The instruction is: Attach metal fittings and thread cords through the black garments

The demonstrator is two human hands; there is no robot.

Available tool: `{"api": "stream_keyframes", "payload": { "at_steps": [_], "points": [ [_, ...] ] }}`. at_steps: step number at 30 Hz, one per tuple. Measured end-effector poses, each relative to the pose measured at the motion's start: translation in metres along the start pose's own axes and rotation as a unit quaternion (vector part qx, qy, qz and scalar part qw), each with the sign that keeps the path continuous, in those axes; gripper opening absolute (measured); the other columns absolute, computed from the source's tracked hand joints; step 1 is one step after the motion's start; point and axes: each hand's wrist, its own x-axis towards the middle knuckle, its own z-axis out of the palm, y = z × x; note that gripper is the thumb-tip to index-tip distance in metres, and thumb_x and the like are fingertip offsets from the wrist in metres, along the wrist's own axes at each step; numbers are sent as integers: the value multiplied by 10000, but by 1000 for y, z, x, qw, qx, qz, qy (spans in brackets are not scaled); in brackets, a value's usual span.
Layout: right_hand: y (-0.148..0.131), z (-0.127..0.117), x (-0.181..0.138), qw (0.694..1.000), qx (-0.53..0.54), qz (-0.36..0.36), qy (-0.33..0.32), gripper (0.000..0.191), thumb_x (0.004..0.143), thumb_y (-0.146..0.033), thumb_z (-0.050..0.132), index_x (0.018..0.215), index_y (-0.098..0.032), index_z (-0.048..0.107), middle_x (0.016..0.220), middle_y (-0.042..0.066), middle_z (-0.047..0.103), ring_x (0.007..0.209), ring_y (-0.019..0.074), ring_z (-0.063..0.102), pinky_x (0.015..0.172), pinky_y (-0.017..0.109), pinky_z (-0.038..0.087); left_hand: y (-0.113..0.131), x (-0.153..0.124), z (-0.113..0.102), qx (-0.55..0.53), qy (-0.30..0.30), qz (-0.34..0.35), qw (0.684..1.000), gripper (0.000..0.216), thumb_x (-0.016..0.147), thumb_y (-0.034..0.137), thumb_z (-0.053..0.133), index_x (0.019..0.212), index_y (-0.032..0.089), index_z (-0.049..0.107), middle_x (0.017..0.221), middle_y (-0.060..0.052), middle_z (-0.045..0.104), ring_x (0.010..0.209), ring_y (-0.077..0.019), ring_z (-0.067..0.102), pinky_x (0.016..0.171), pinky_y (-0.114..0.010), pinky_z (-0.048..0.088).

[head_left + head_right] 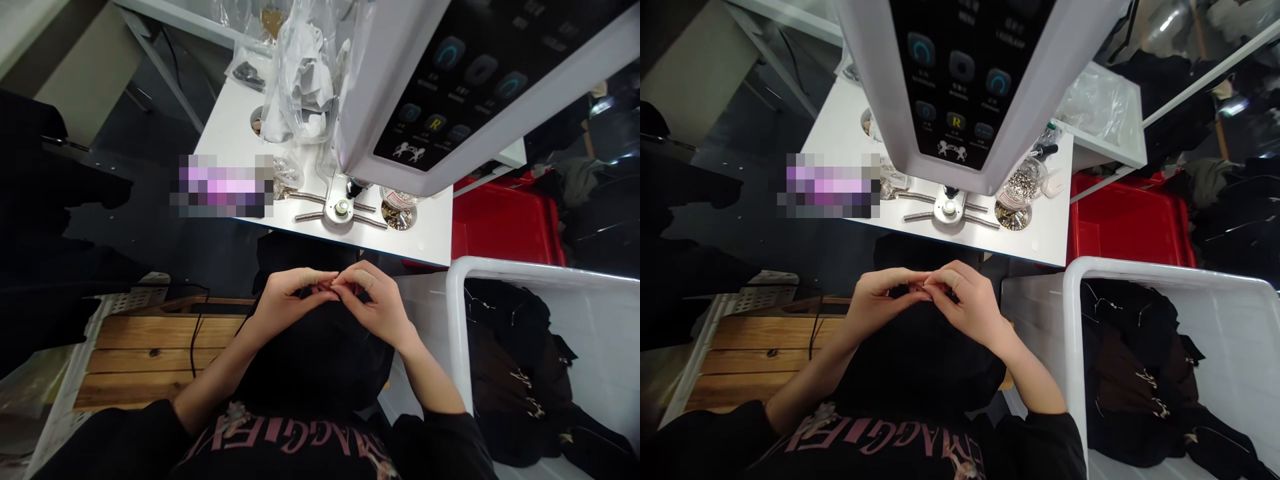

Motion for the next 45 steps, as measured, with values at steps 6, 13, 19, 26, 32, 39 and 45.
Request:
{"api": "stream_keyframes", "payload": {
  "at_steps": [6, 13, 19, 26, 32, 39, 45],
  "points": [
    [51, -7, 53, 988, -89, 12, 125, 75, 850, -233, 555, 831, -193, 615, 739, 2, 545, 582, 103, 436, 610, 246, 407, -71, -13, 34, -28, -21, -202, 979, 348, 826, 340, 571, 1111, 142, 601, 827, -39, 640, 700, -117, 593, 629, -220, 484],
    [83, -7, 101, 977, -165, 39, 128, 263, 848, -334, 553, 649, -165, 587, 536, -22, 425, 523, 115, 398, 533, 246, 326, -149, -41, 53, -30, -89, -298, 950, 356, 861, 400, 437, 995, 147, 650, 775, -39, 628, 719, -151, 579, 668, -243, 454],
    [83, -9, 100, 971, -212, 56, 92, 271, 863, -373, 515, 729, -171, 635, 512, -11, 460, 504, 129, 413, 508, 249, 284, -151, -39, 47, -32, -96, -302, 948, 360, 866, 410, 423, 988, 155, 646, 781, -39, 619, 731, -155, 565, 671, -243, 441],
    [88, -9, 101, 964, -244, 32, 105, 326, 866, -395, 504, 640, -174, 585, 502, -9, 433, 491, 129, 394, 518, 260, 287, -151, -38, 48, -27, -101, -305, 947, 353, 860, 408, 429, 979, 161, 652, 785, -42, 623, 743, -166, 567, 682, -254, 447],
    [90, -6, 100, 961, -252, 28, 111, 296, 866, -371, 504, 664, -172, 589, 523, 12, 477, 505, 145, 433, 539, 276, 319, -150, -37, 48, -27, -101, -306, 946, 362, 861, 415, 427, 979, 153, 647, 779, -40, 617, 731, -160, 561, 684, -254, 440],
    [93, -3, 97, 959, -259, 18, 116, 319, 892, -384, 469, 679, -175, 584, 550, 40, 516, 532, 170, 468, 566, 300, 351, -152, -38, 49, -29, -103, -307, 946, 369, 857, 423, 429, 991, 153, 643, 788, -44, 617, 757, -166, 568, 707, -260, 444],
    [95, -2, 96, 960, -255, 10, 117, 280, 895, -377, 483, 768, -174, 627, 577, 43, 553, 551, 172, 504, 587, 295, 375, -150, -37, 49, -27, -105, -310, 945, 370, 855, 425, 427, 984, 151, 640, 781, -43, 610, 751, -167, 561, 709, -268, 440]
  ]
}}
